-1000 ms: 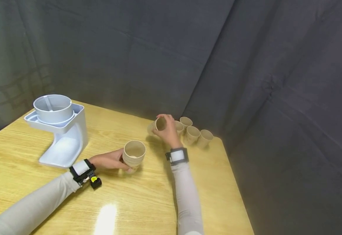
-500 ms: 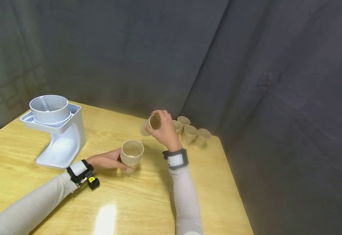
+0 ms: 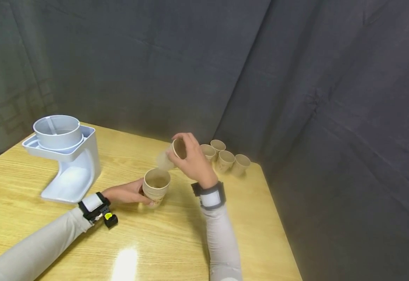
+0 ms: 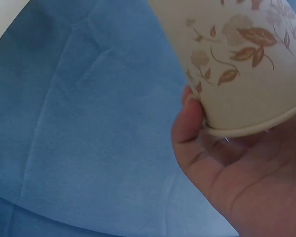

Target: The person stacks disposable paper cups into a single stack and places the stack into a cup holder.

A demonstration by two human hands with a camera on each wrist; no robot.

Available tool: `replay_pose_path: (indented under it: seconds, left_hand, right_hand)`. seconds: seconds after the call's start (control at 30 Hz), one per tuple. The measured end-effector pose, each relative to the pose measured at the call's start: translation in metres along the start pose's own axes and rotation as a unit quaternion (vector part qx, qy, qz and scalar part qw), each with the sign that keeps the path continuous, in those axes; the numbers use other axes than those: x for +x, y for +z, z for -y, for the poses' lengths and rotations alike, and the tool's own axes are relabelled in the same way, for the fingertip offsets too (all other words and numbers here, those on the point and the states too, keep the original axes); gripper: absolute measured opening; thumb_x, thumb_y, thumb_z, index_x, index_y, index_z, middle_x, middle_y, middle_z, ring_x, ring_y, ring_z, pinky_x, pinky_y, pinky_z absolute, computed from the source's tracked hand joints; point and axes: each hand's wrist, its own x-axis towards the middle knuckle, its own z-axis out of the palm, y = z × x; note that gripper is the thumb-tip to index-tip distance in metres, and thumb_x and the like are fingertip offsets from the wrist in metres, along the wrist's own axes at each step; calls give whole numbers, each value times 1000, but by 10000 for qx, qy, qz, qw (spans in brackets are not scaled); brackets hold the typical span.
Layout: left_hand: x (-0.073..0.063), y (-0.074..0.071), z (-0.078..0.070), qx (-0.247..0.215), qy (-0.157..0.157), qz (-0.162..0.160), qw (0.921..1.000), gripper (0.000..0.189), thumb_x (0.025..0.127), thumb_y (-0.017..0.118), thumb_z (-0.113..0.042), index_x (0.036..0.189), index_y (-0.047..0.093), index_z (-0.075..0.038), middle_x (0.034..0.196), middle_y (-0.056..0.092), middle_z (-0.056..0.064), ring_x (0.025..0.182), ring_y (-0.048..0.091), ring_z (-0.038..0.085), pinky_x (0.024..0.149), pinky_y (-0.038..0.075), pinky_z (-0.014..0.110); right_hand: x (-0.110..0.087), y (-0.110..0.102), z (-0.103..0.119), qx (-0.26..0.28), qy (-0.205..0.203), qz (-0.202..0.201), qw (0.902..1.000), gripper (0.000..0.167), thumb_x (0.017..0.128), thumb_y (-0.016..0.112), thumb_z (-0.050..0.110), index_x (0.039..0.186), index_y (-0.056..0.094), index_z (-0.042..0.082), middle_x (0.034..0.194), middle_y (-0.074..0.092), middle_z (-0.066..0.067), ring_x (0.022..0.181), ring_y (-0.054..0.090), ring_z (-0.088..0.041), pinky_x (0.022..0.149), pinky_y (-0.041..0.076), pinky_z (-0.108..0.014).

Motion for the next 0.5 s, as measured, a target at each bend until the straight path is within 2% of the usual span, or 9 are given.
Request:
replay_pose_path:
  seconds: [0.23, 0.5]
  left_hand:
    - [0, 0, -1, 7, -34, 52, 10000, 73, 82, 76, -16, 141, 34, -11, 131, 52, 10, 121, 50, 22, 107, 37, 41]
    - [0, 1, -3, 115, -106, 20, 9999, 75, 83, 75, -18, 143, 31, -12, 133, 51, 9, 124, 48, 23, 109, 33, 45]
  right_hand:
    - [-3, -2, 10, -47, -41, 530, 9986, 39, 90, 64, 41, 120, 52, 19, 116, 52, 5, 109, 52, -10, 98, 46, -33]
    - [-5, 1, 15, -118, 31, 893, 9959, 42, 90, 62, 44, 121, 52, 18, 121, 50, 5, 113, 50, -10, 100, 45, -34]
